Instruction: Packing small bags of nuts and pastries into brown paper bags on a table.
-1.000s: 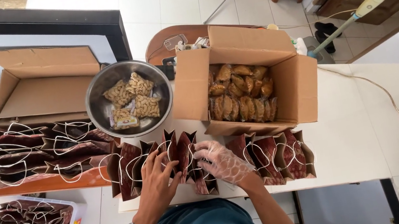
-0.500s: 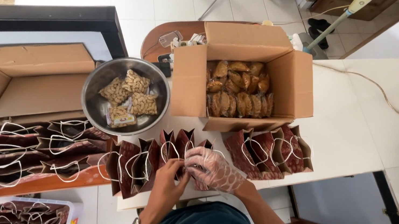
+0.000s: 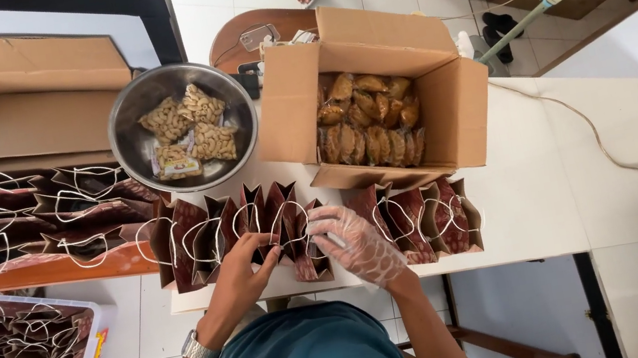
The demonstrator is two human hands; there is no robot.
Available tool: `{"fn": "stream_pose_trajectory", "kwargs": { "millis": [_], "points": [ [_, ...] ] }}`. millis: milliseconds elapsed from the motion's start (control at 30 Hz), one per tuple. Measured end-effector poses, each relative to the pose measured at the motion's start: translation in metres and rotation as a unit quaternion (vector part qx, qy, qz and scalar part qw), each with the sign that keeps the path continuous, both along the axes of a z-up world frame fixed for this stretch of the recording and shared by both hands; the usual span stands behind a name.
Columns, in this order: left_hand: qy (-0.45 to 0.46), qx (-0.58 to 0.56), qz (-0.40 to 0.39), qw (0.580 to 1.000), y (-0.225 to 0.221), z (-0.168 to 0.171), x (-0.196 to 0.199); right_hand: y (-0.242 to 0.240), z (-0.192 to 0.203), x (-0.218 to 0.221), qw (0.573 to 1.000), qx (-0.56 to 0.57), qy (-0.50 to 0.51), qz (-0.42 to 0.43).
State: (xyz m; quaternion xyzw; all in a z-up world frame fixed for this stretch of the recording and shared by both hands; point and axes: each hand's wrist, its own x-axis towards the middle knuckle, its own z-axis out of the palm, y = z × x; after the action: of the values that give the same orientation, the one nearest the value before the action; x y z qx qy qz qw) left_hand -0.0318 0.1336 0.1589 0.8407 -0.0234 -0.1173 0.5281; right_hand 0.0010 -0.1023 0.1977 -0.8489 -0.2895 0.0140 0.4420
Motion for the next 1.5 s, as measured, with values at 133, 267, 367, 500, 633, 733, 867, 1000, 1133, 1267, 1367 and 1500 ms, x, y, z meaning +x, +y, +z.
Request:
{"fn": "stream_pose_trajectory", "kwargs": {
  "millis": [133,267,367,500,633,733,867,1000,1133,1267,1367,1500],
  "points": [
    [0.017,0.011,-0.012,1.000,-0.002,0.012,-0.002,-0.013,-0.007,0.003,0.999,-0.010,-0.009,-0.042],
    [0.033,0.016,-0.013,0.999,-0.003,0.013,-0.001,-0.020,0.000,0.005,0.996,-0.022,-0.024,-0.085],
    [0.031,0.012,-0.017,0.999,0.000,0.005,-0.001,-0.021,0.004,0.005,0.995,-0.014,-0.018,-0.100],
    [0.034,0.008,-0.016,0.999,0.000,0.009,0.002,-0.026,0.000,0.008,0.995,-0.014,-0.012,-0.101],
    [0.032,0.003,-0.010,0.999,-0.004,0.012,0.007,-0.023,-0.018,0.010,0.997,-0.010,-0.005,-0.072],
    [0.022,0.039,-0.013,0.999,-0.009,0.012,0.013,-0.006,-0.017,0.006,1.000,-0.004,0.012,-0.020],
    [-0.020,0.110,-0.012,0.994,-0.013,-0.001,0.020,0.016,-0.014,0.007,0.995,-0.005,-0.002,0.095],
    [-0.033,0.134,-0.017,0.990,-0.010,0.007,0.026,0.012,-0.008,0.015,0.994,-0.029,0.048,0.098],
    [-0.024,0.137,-0.005,0.990,-0.004,0.008,0.030,-0.002,0.003,0.030,0.991,-0.057,0.105,0.061],
    [0.000,0.127,0.008,0.992,0.002,0.001,0.033,-0.015,-0.022,0.040,0.994,-0.071,0.086,0.010],
    [0.016,0.132,0.017,0.991,0.002,0.009,0.035,-0.012,-0.017,0.045,0.993,-0.089,0.074,0.026],
    [0.031,0.133,0.009,0.991,-0.005,0.009,0.043,-0.003,-0.013,0.046,0.994,-0.069,0.074,0.028]
  ]
}}
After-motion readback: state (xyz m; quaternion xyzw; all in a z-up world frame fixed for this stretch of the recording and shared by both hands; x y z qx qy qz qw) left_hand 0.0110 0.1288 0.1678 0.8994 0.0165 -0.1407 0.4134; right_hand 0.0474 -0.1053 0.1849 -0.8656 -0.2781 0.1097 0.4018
